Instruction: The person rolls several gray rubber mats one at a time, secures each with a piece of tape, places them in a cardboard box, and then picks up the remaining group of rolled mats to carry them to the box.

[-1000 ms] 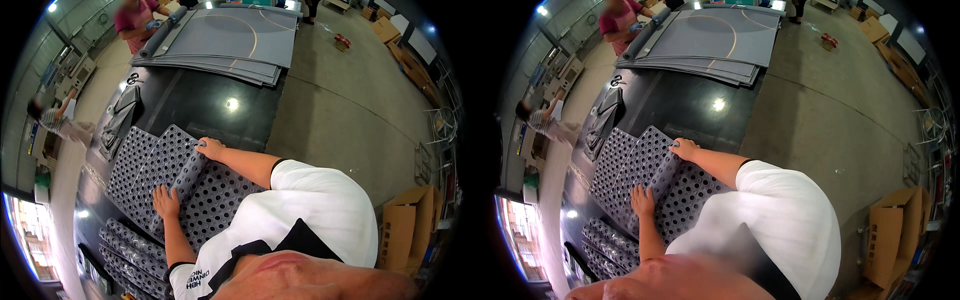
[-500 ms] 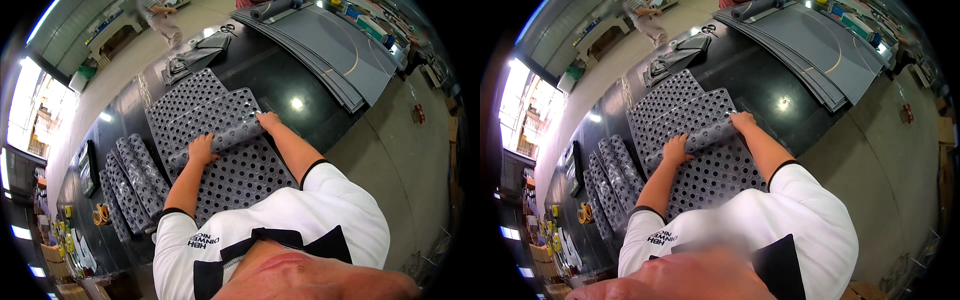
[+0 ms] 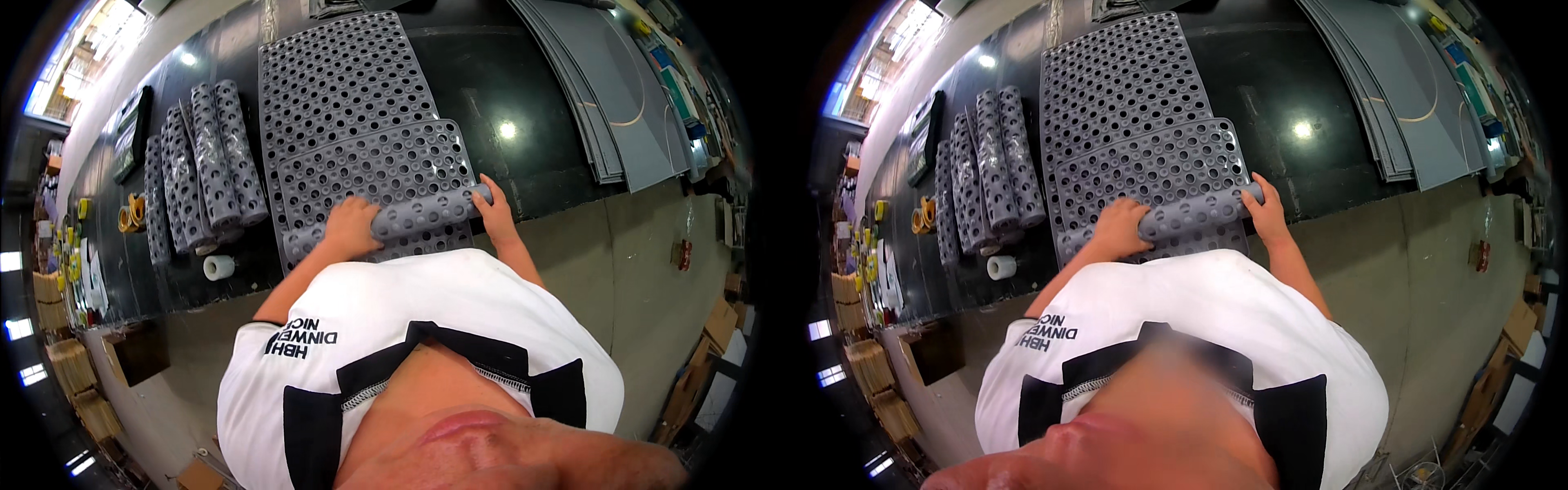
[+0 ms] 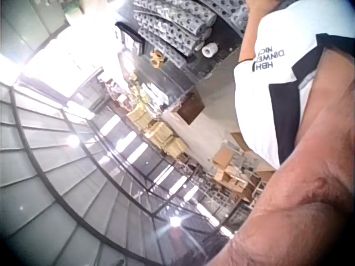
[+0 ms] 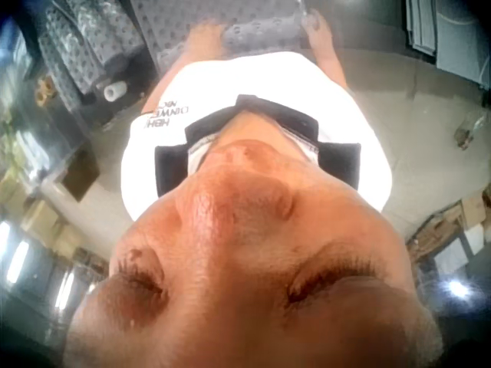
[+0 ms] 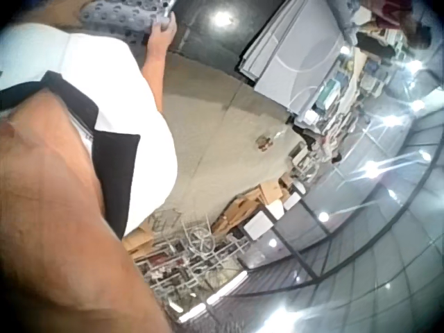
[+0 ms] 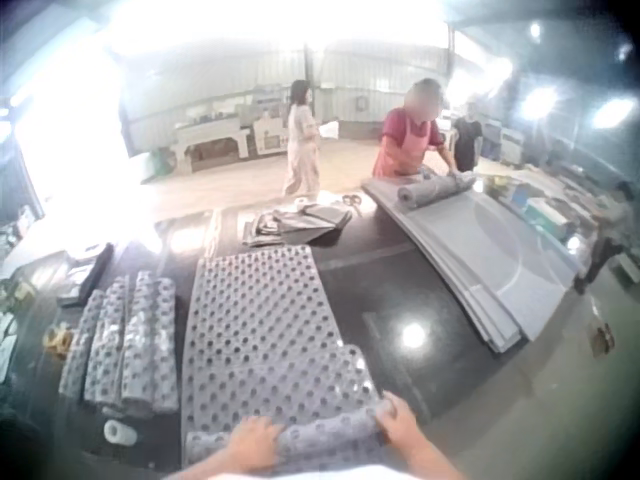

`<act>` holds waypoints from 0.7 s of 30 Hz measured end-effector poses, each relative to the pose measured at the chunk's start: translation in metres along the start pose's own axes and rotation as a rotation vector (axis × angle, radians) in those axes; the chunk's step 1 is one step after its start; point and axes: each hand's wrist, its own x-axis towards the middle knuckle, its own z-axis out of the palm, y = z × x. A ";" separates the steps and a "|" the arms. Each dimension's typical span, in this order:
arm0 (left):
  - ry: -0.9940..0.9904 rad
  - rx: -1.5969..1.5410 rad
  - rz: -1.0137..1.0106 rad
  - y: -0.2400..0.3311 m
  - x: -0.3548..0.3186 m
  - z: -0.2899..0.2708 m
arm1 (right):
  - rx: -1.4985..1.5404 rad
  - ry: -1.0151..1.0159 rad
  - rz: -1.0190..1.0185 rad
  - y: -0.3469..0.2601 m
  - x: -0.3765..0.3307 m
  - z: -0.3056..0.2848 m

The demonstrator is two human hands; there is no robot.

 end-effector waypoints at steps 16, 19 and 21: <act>0.723 -0.385 -0.537 -0.061 -0.072 0.008 | -0.046 0.173 -0.095 0.004 0.045 0.032; 0.969 -0.731 -0.450 -0.077 -0.069 0.031 | 0.061 0.168 -0.115 0.005 0.042 0.031; 0.837 -0.796 -0.598 -0.094 -0.073 0.030 | 0.108 0.156 -0.084 0.006 0.038 0.030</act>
